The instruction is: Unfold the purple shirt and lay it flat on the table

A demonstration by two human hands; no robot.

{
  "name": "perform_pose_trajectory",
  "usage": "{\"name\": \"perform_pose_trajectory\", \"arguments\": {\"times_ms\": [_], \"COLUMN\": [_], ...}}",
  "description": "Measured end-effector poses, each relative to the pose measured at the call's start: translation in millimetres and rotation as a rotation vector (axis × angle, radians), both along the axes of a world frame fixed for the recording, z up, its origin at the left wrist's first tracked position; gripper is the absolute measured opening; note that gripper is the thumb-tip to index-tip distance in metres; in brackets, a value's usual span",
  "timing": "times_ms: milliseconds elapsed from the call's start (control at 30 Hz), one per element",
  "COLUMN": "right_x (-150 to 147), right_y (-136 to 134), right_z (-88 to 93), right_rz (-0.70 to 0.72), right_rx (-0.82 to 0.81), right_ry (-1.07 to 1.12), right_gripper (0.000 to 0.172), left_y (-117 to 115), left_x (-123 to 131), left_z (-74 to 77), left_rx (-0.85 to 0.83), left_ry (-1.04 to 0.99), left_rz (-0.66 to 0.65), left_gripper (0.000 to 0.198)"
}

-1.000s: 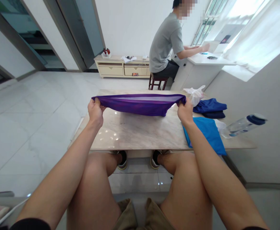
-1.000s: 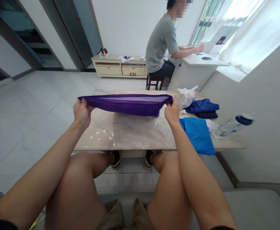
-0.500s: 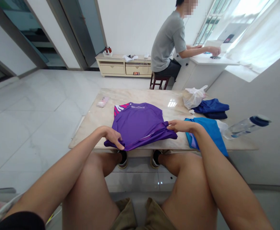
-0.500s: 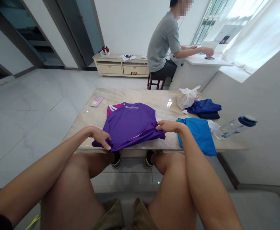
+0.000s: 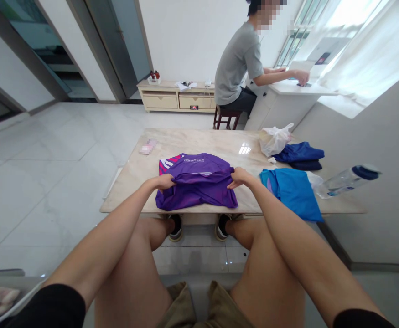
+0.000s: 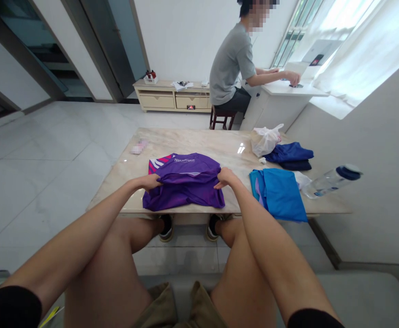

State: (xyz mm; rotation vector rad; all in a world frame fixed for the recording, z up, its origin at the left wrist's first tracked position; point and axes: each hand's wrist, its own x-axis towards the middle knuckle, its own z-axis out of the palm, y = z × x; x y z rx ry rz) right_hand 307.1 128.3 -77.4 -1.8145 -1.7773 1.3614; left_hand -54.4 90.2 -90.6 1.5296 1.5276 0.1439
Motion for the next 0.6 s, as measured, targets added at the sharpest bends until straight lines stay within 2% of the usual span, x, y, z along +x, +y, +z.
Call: {"name": "perform_pose_trajectory", "arguments": {"times_ms": [33,100,133,167,200,233,267,300,367,433,500,600], "right_x": [-4.1,-9.1,-10.6,-11.9,-13.3,-15.0,-17.2,-20.0,-27.0,-34.5,-41.1,-48.2], "right_y": [3.8,11.6,14.9,17.6,19.3,19.8,19.0,16.9,9.5,-0.8,-12.5,-29.0], "right_z": [1.8,7.6,11.2,15.0,18.8,22.6,26.4,30.1,37.4,44.8,52.4,63.0], "right_rz": [-0.038,-0.121,-0.173,-0.231,-0.289,-0.338,-0.366,-0.364,-0.283,-0.179,-0.082,0.064], "right_rx": [0.036,0.119,0.187,0.275,0.377,0.481,0.572,0.635,0.676,0.663,0.601,0.443], "right_ry": [-0.005,-0.042,-0.056,-0.069,-0.078,-0.077,-0.059,-0.022,0.098,0.228,0.335,0.459], "right_gripper": [0.029,0.034,0.033,0.030,0.027,0.024,0.022,0.021,0.021,0.021,0.021,0.022], "left_y": [-4.7,-19.7,-28.0,-35.2,-40.3,-42.7,-42.0,-38.5,-25.8,-11.2,-0.5,4.7], "left_x": [13.6,43.3,57.4,69.8,79.5,86.1,89.4,89.7,84.3,76.6,72.4,76.1], "left_z": [1.2,5.5,8.8,12.8,17.1,21.4,24.9,27.3,28.3,25.1,21.1,19.0], "left_rx": [-0.021,-0.132,-0.237,-0.393,-0.475,-0.465,-0.359,-0.162,0.302,0.618,0.742,0.788], "left_ry": [0.002,-0.041,-0.092,-0.181,-0.273,-0.330,-0.351,-0.326,-0.195,-0.108,-0.137,-0.279], "left_rz": [-0.025,-0.154,-0.268,-0.458,-0.590,-0.663,-0.674,-0.608,-0.371,-0.138,-0.018,-0.034], "left_gripper": [0.036,0.039,0.041,0.045,0.051,0.053,0.052,0.048,0.044,0.056,0.082,0.106]}}
